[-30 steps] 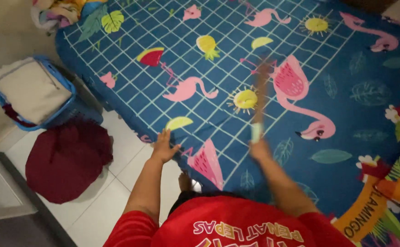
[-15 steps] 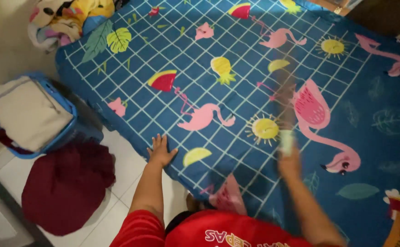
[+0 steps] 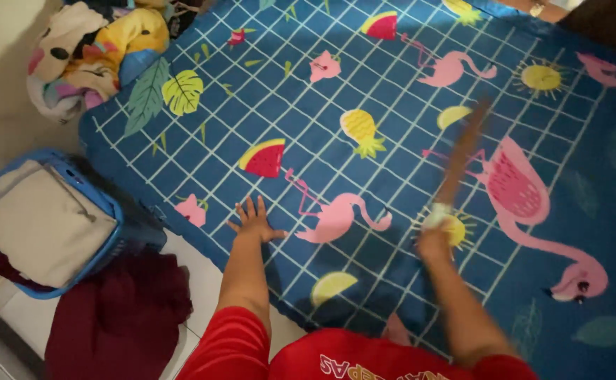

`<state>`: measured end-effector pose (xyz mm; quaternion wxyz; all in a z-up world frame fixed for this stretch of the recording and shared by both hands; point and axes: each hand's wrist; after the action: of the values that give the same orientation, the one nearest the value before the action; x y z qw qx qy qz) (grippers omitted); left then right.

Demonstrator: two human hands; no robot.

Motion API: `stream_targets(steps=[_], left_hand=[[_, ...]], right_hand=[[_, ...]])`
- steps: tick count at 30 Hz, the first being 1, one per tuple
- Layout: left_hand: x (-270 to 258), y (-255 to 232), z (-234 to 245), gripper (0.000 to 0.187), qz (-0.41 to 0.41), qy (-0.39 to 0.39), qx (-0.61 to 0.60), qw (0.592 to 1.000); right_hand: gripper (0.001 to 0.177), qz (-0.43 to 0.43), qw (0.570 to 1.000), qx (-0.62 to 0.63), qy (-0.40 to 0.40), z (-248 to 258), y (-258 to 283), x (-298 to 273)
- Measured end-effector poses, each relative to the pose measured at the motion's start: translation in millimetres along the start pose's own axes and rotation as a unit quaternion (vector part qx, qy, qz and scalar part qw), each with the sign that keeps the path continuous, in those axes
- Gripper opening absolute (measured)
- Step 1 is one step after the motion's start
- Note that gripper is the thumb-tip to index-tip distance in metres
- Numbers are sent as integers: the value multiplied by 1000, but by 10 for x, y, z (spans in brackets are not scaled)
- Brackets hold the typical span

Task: The person uses a small broom to repeatedly hit and smooth a rolled-up mattress and a pillow on a bed with a blue flamingo-patterned sheet. They then smooth the sheet itself with the broom. The person does not remove bedding or place a fitted sheet.

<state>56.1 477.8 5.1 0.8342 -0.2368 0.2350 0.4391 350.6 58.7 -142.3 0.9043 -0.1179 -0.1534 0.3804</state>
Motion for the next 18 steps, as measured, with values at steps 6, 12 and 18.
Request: stream_targets(steps=[6, 12, 18], left_hand=[[52, 6, 202, 146, 19, 42, 8, 999], [334, 122, 39, 156, 30, 77, 16, 996], [469, 94, -10, 162, 46, 120, 19, 992]], right_hand=[[79, -71, 853, 353, 378, 1583, 1631, 710], [67, 229, 823, 477, 208, 1806, 1462, 1276], [50, -243, 723, 629, -152, 90, -320, 2009]])
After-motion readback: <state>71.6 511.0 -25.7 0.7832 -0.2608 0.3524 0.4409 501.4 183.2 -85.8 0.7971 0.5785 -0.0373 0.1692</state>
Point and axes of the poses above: each hand's wrist, its own x-axis towards the middle knuckle, its own z-axis out of the back of the hand, y = z × x, and after that the axes turned 3 degrees about -y, right-handed
